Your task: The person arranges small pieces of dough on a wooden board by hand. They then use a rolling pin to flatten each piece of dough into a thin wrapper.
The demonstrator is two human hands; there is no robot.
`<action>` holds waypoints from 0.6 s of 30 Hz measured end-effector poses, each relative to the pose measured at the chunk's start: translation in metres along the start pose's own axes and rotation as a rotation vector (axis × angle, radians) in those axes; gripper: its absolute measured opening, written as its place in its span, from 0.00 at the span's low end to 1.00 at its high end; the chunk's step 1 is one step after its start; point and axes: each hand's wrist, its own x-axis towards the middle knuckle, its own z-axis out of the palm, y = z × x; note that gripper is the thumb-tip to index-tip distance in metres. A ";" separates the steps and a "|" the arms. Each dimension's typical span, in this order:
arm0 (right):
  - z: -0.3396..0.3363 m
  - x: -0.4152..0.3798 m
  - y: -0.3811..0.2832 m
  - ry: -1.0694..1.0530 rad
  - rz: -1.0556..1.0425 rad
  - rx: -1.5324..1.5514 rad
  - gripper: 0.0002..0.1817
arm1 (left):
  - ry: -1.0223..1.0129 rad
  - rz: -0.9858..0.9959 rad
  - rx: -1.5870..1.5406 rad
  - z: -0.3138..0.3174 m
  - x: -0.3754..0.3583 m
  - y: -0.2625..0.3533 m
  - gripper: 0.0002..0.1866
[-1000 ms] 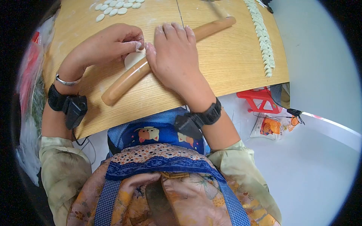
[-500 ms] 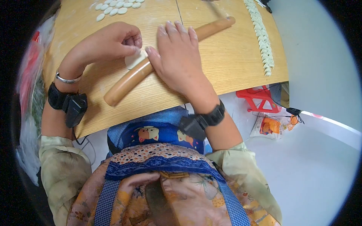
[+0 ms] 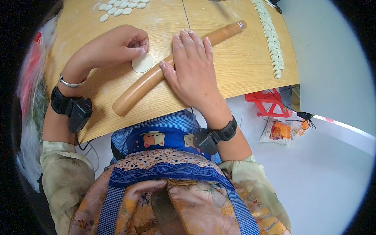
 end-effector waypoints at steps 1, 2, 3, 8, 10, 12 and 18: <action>0.001 0.004 -0.001 0.009 -0.003 -0.003 0.34 | -0.029 -0.106 -0.037 -0.002 0.001 0.002 0.09; 0.004 0.009 -0.001 0.008 -0.003 -0.002 0.34 | -0.058 -0.212 -0.075 -0.003 0.001 0.006 0.12; 0.007 0.015 -0.001 0.025 -0.014 -0.008 0.33 | -0.059 -0.213 -0.075 -0.003 0.001 0.004 0.12; 0.024 0.051 -0.002 0.059 -0.032 -0.024 0.29 | -0.071 -0.227 -0.103 -0.004 0.001 -0.002 0.16; 0.028 0.062 -0.002 0.060 -0.053 -0.002 0.28 | -0.066 -0.210 -0.089 -0.004 0.001 -0.001 0.15; 0.031 0.066 0.000 0.053 -0.046 0.005 0.28 | -0.060 -0.197 -0.077 -0.003 0.001 -0.003 0.15; 0.016 0.038 -0.003 0.049 -0.017 -0.015 0.29 | -0.035 -0.091 0.099 0.000 -0.001 0.000 0.08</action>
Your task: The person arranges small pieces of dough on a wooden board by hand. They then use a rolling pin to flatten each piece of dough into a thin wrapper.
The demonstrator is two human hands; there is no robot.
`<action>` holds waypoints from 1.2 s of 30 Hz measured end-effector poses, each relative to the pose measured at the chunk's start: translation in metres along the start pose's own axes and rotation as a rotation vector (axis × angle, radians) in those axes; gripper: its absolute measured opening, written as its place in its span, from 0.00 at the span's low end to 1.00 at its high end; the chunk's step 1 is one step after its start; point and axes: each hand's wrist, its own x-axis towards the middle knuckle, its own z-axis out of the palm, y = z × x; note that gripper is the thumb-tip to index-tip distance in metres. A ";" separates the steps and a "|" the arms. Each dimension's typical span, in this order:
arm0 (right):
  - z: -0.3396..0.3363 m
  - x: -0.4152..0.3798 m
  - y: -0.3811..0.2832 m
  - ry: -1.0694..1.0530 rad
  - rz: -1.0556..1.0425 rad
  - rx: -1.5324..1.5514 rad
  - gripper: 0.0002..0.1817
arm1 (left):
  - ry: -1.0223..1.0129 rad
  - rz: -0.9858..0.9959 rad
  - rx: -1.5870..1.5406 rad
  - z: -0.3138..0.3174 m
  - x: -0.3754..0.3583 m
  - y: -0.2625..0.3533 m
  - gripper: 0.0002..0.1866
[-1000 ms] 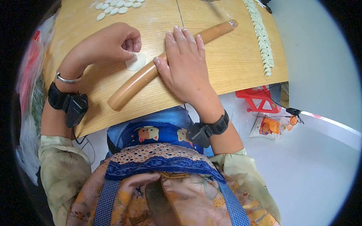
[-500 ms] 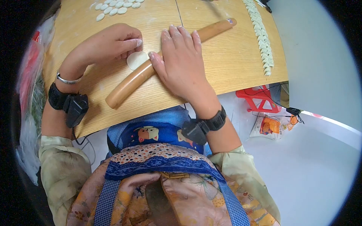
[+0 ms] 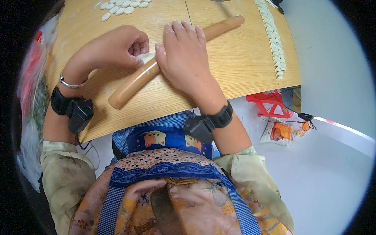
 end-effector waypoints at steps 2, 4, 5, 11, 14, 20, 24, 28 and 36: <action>-0.008 -0.015 0.000 -0.020 0.016 0.013 0.29 | -0.040 -0.036 0.066 0.001 0.002 0.003 0.08; -0.014 -0.029 0.001 -0.014 0.029 0.042 0.30 | -0.028 -0.061 0.052 -0.001 -0.001 0.010 0.07; -0.015 -0.034 0.002 -0.012 0.030 0.040 0.30 | -0.017 -0.086 0.037 -0.001 -0.002 0.014 0.07; -0.018 -0.044 0.003 -0.022 0.038 0.051 0.30 | -0.041 -0.037 -0.541 0.004 0.002 0.008 0.07; -0.016 -0.042 0.003 -0.023 0.048 0.057 0.30 | -0.045 -0.088 -0.507 0.002 0.000 0.008 0.09; -0.015 -0.033 0.002 -0.012 0.032 0.055 0.29 | -0.003 -0.184 -0.262 -0.001 0.000 0.005 0.10; -0.006 -0.016 -0.003 0.023 0.029 0.007 0.28 | 0.007 -0.224 -0.207 -0.005 -0.004 0.008 0.12; 0.007 0.008 -0.005 0.038 0.011 -0.041 0.26 | -0.017 -0.258 -0.177 -0.008 -0.002 0.004 0.16; 0.030 0.061 -0.011 -0.026 0.057 0.023 0.20 | -0.005 -0.346 -0.143 -0.011 0.000 0.002 0.19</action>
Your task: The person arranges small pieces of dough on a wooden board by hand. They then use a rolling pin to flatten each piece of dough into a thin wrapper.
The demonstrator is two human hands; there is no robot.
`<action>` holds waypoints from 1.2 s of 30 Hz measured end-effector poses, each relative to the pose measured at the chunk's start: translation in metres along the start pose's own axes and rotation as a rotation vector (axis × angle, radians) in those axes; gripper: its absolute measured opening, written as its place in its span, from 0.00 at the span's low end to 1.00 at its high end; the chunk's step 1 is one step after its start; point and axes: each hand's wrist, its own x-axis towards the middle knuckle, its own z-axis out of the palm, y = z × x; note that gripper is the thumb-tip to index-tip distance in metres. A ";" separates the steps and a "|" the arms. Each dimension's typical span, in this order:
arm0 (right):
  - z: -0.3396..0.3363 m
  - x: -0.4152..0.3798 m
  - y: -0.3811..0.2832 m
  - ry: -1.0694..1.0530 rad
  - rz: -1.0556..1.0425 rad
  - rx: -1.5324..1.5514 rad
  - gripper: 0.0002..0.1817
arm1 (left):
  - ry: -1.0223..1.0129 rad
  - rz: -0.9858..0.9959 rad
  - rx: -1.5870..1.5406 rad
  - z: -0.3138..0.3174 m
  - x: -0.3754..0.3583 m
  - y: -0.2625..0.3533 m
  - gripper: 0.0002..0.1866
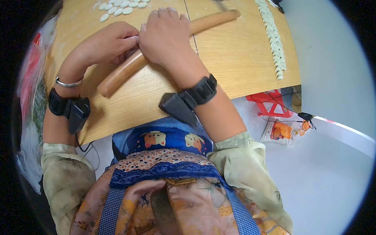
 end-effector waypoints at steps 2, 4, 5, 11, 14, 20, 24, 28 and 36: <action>0.004 0.005 -0.001 0.018 0.031 0.025 0.19 | 0.043 0.077 -0.005 0.000 -0.003 -0.001 0.17; 0.004 0.007 -0.001 -0.023 0.061 0.046 0.21 | 0.012 0.077 -0.022 -0.002 -0.003 -0.002 0.17; 0.004 0.003 0.000 -0.022 0.061 0.046 0.21 | -0.017 0.075 -0.043 -0.002 -0.004 -0.001 0.17; -0.022 -0.056 0.010 0.075 -0.038 -0.049 0.30 | -0.050 0.178 0.189 -0.005 -0.001 -0.003 0.11; -0.037 -0.083 0.011 0.007 0.009 -0.003 0.33 | -0.010 0.263 0.187 0.000 -0.002 -0.005 0.07; -0.043 -0.100 0.013 -0.018 0.043 0.034 0.35 | -0.050 0.254 0.078 -0.003 -0.003 0.003 0.06; -0.042 -0.096 0.012 -0.024 0.043 0.032 0.35 | -0.152 0.260 -0.276 0.001 -0.002 0.001 0.06; -0.040 -0.096 0.013 -0.022 0.047 0.026 0.35 | -0.144 0.232 -0.388 -0.001 -0.004 0.004 0.09; -0.039 -0.096 0.013 -0.019 0.037 0.021 0.34 | -0.096 0.318 -0.103 0.001 0.003 -0.009 0.13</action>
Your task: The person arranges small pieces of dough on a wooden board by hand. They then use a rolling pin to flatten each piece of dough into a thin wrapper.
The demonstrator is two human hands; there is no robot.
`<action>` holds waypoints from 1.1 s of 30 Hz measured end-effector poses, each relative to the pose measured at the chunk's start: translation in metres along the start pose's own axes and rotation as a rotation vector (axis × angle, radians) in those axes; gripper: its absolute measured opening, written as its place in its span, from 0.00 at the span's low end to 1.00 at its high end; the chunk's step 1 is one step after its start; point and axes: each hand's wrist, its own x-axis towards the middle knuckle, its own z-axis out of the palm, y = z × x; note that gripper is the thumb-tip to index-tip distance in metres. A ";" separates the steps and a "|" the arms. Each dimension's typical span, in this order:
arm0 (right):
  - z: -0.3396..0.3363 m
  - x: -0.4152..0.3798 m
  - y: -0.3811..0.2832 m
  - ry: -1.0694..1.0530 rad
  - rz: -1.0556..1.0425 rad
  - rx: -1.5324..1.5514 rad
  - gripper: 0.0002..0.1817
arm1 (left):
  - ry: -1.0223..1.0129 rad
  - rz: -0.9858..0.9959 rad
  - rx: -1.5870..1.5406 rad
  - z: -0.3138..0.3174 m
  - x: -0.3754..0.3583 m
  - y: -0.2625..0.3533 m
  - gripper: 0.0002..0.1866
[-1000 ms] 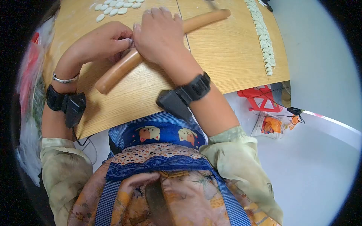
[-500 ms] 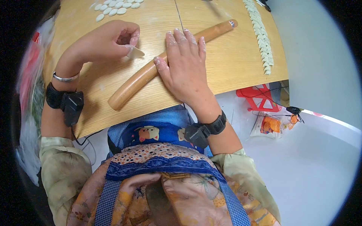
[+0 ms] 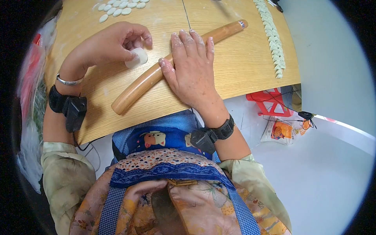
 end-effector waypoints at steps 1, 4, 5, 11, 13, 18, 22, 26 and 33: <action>0.000 0.000 0.000 0.002 -0.001 0.001 0.34 | -0.002 -0.011 0.035 -0.001 0.000 0.000 0.13; 0.000 0.000 0.000 0.016 -0.012 -0.012 0.33 | 0.030 -0.004 0.113 0.001 0.001 0.000 0.10; 0.000 0.001 0.000 0.016 -0.012 -0.011 0.33 | 0.065 0.015 0.157 0.002 0.002 0.002 0.08; 0.014 0.032 -0.002 0.092 -0.097 -0.078 0.29 | 0.108 -0.135 0.010 -0.001 -0.001 0.005 0.16; 0.022 0.051 -0.005 0.116 -0.098 -0.075 0.25 | 0.106 -0.166 -0.010 -0.002 -0.001 -0.003 0.18; 0.031 0.091 -0.013 0.018 -0.039 -0.021 0.21 | 0.125 -0.209 -0.047 -0.002 0.001 -0.015 0.19; 0.036 0.097 -0.014 0.033 0.005 0.031 0.23 | 0.153 -0.196 -0.086 -0.003 0.001 -0.016 0.18; 0.018 0.063 -0.005 -0.019 -0.052 0.016 0.28 | 0.058 -0.126 0.178 -0.006 0.001 -0.005 0.12; -0.008 -0.005 0.000 -0.006 -0.040 -0.049 0.35 | 0.035 -0.070 0.254 -0.004 -0.001 0.003 0.08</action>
